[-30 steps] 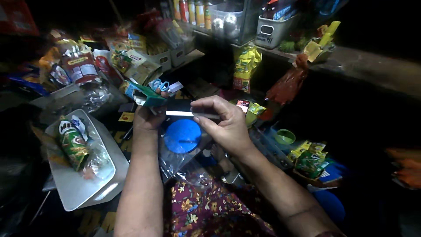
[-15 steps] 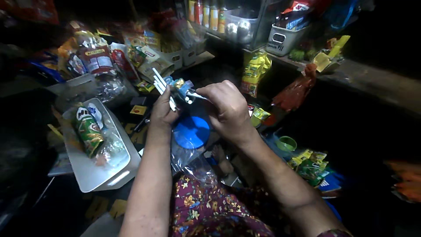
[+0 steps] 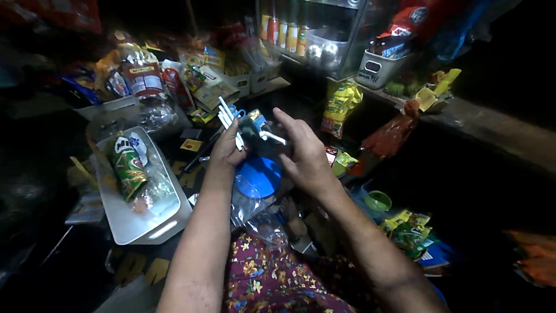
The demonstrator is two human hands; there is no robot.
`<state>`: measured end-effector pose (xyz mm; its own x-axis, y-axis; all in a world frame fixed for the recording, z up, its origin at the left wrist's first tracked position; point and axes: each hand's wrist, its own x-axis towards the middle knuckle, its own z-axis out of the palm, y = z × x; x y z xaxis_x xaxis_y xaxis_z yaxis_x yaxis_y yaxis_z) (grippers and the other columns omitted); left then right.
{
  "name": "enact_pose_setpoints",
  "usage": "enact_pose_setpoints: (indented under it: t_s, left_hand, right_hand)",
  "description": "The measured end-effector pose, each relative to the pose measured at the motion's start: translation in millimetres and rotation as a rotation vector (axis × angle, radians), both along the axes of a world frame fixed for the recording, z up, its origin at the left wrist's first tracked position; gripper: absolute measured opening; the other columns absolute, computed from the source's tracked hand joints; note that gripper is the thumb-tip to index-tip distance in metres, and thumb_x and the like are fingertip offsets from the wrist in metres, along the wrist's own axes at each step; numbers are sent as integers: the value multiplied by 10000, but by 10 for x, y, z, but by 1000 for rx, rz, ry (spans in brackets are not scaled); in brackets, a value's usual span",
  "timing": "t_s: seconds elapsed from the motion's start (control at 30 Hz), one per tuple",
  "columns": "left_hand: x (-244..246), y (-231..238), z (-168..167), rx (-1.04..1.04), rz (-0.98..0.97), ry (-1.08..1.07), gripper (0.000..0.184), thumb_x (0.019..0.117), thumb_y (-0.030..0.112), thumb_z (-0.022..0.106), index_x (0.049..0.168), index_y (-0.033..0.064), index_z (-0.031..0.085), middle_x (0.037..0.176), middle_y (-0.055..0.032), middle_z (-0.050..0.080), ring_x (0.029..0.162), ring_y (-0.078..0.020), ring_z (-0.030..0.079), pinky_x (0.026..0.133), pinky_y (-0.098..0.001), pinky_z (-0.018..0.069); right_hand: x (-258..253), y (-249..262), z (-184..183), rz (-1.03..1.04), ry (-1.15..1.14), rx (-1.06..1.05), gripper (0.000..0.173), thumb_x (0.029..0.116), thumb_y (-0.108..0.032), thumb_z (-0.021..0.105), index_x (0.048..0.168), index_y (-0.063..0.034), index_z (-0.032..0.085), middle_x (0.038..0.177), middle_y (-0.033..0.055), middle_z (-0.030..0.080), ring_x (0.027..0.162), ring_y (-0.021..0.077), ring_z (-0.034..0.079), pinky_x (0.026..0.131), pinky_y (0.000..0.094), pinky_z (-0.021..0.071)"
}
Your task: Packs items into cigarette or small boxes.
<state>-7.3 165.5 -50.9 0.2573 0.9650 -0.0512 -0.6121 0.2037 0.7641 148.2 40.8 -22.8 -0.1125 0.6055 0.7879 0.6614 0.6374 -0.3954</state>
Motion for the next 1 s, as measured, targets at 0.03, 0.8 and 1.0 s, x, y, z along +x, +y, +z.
enact_pose_setpoints:
  t_s: [0.03, 0.8, 1.0]
  left_hand:
    - [-4, 8, -6, -1, -21, -37, 264, 1114, 301, 360, 1228, 118, 514, 987, -70, 674, 856, -148, 694, 724, -286, 597]
    - [-27, 32, -18, -29, -123, -101, 340, 1120, 334, 304, 1126, 103, 552, 943, -69, 667, 828, -142, 686, 722, -276, 596]
    - [-62, 75, -50, -1, -174, -102, 343, 1121, 321, 291, 1155, 99, 551, 978, -84, 679, 849, -139, 697, 714, -261, 597]
  right_hand:
    - [5, -16, -11, 33, 45, -9, 644, 867, 92, 693, 1474, 14, 490, 1233, 211, 617, 983, 249, 675, 812, 335, 596]
    - [-105, 174, -362, -24, 55, 277, 435, 925, -13, 654, 1357, 22, 619, 1146, 225, 635, 1011, 312, 662, 844, 397, 587]
    - [-78, 260, -318, -26, 65, 303, 292, 897, 14, 682, 1186, 46, 706, 1034, 198, 695, 964, 295, 689, 844, 363, 585]
